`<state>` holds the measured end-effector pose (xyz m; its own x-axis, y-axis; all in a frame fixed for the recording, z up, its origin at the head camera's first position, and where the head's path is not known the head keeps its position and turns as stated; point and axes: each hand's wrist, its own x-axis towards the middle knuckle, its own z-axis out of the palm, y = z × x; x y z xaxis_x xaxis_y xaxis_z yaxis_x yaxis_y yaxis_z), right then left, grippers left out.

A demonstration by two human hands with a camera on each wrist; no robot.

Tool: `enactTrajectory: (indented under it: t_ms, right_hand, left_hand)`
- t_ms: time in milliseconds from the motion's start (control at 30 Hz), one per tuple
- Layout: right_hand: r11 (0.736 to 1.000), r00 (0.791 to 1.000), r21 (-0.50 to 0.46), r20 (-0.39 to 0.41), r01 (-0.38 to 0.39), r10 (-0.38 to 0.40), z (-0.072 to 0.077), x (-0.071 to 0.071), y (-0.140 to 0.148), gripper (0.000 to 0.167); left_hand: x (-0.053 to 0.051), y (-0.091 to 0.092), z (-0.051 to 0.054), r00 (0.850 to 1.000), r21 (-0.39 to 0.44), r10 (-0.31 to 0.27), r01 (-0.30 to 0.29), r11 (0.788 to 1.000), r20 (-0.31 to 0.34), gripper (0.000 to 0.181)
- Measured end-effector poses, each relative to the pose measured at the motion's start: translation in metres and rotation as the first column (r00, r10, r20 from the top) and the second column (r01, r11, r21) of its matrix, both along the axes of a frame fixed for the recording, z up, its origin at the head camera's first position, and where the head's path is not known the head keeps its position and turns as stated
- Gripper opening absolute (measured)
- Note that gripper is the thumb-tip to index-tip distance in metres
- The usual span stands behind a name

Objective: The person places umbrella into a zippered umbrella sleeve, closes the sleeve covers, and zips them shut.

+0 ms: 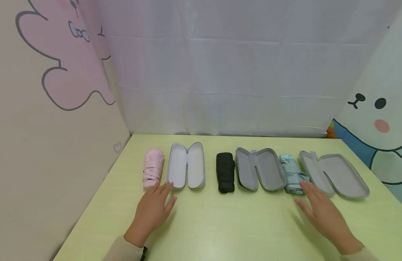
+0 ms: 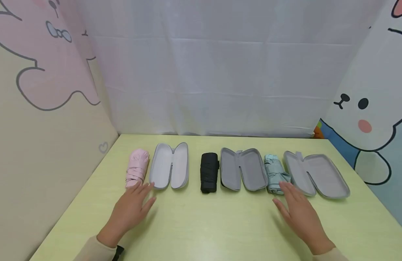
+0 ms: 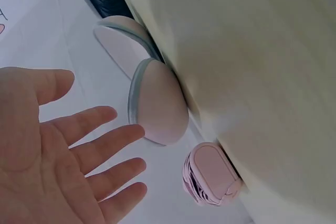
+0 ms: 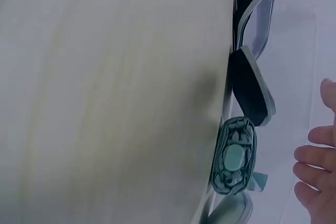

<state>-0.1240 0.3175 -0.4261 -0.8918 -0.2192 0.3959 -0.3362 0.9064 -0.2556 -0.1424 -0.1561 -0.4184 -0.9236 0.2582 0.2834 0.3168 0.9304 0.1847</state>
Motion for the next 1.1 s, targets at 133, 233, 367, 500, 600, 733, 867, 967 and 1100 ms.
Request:
enactTrajectory:
  t_ms: [133, 233, 367, 500, 600, 733, 867, 967, 1100]
  right_hand:
    - [0.999, 0.999, -0.026, -0.04, -0.038, 0.037, 0.005, -0.005, -0.019, 0.051]
    - [0.996, 0.994, -0.041, -0.082, -0.079, 0.075, 0.011, -0.009, -0.037, 0.048]
    - [0.988, 0.981, -0.074, -0.149, -0.132, 0.12, 0.014, -0.018, -0.063, 0.043]
    - [0.975, 0.978, -0.138, -0.145, -0.172, 0.152, 0.011, -0.027, -0.091, 0.037]
    - [0.961, 0.98, -0.199, -0.094, -0.192, 0.176, 0.01, -0.033, -0.117, 0.034]
    - [0.943, 0.981, -0.273, -0.018, -0.191, 0.193, 0.011, -0.037, -0.151, 0.034]
    - [0.929, 0.98, -0.33, 0.053, -0.166, 0.194, 0.012, -0.041, -0.178, 0.033]
    - [0.902, 0.972, -0.409, 0.118, -0.138, 0.202, 0.011, -0.05, -0.196, 0.032]
    - [0.848, 0.95, -0.526, 0.225, -0.067, 0.215, 0.009, -0.065, -0.215, 0.033]
  left_hand:
    - [-0.004, -0.003, 0.005, 0.999, 0.043, 0.034, -0.033, 0.999, -0.016, 0.036]
    - [-0.007, -0.008, 0.008, 0.997, 0.086, 0.073, -0.07, 0.994, -0.03, 0.032]
    - [-0.019, -0.02, 0.012, 0.991, 0.155, 0.132, -0.128, 0.98, -0.017, 0.03]
    - [-0.041, -0.038, 0.016, 0.974, 0.233, 0.215, -0.226, 0.946, 0.073, 0.039]
    - [-0.058, -0.055, 0.016, 0.939, 0.236, 0.291, -0.33, 0.914, 0.186, 0.052]
    - [-0.077, -0.07, 0.015, 0.882, 0.214, 0.316, -0.403, 0.89, 0.351, 0.068]
    - [-0.092, -0.068, 0.008, 0.842, 0.249, 0.26, -0.411, 0.877, 0.473, 0.08]
    - [-0.099, -0.066, 0.008, 0.815, 0.274, 0.233, -0.425, 0.863, 0.53, 0.083]
    - [-0.105, -0.067, 0.014, 0.794, 0.264, 0.229, -0.435, 0.861, 0.563, 0.085]
